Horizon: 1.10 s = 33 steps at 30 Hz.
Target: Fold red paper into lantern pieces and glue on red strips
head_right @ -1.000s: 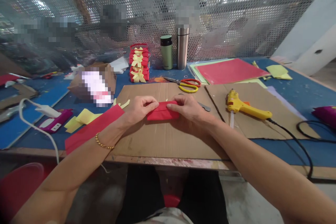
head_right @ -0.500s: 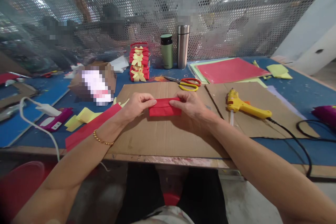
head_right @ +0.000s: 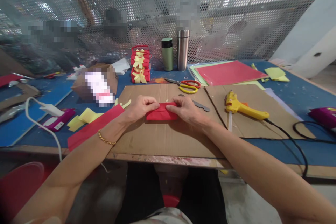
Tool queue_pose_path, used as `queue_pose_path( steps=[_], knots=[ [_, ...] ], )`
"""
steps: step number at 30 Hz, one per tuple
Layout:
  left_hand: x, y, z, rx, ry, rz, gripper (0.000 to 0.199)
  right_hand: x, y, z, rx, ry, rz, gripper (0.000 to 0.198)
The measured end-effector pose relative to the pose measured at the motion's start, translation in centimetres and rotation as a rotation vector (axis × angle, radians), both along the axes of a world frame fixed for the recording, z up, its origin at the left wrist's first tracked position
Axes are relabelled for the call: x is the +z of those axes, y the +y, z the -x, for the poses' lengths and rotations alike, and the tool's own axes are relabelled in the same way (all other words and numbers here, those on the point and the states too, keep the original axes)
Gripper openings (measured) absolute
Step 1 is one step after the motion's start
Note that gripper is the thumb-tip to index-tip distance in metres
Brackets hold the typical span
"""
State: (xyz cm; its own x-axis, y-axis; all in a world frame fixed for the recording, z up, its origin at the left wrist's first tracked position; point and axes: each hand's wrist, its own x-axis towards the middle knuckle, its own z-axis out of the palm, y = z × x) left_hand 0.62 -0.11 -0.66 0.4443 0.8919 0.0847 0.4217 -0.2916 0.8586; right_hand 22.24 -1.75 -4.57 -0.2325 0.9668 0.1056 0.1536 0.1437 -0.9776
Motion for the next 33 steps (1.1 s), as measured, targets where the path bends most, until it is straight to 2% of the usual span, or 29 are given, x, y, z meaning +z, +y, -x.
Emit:
queue_pose_path(
  steps=[5,9,16,18,21,24,28,31,33],
  knots=[
    [-1.9,0.4,-0.5,0.038,-0.105,-0.026,0.028,-0.4,0.0,-0.4,0.003,-0.064,-0.051,0.039],
    [-3.4,1.4,-0.9,-0.019,-0.040,-0.059,0.021,-0.5,0.9,-1.6,-0.043,-0.235,-0.140,0.036],
    [-3.0,2.6,-0.6,0.126,0.124,-0.222,0.014,-0.4,2.4,-2.0,-0.215,-0.486,-0.374,0.023],
    [-2.9,3.1,-0.4,0.156,0.177,-0.259,0.012,-0.6,2.7,-1.7,-0.294,-0.460,-0.421,0.017],
    [-3.0,3.9,-0.1,0.181,0.280,-0.304,0.011,-0.8,3.2,-1.8,-0.420,-0.374,-0.477,0.024],
    [-2.7,4.2,0.0,0.211,0.378,-0.295,0.022,-0.7,3.3,-2.4,-0.444,-0.357,-0.502,0.021],
    [-1.1,2.1,0.1,0.228,0.483,-0.380,0.038,-0.1,2.7,-3.4,-0.505,-0.432,-0.565,0.014],
    [-0.2,-1.6,1.2,0.186,0.614,-0.480,0.040,0.2,2.3,-4.0,-0.527,-0.453,-0.614,0.012],
    [-0.1,-4.6,2.8,0.215,0.713,-0.513,0.046,0.4,2.2,-4.1,-0.523,-0.460,-0.636,0.012]
  ],
)
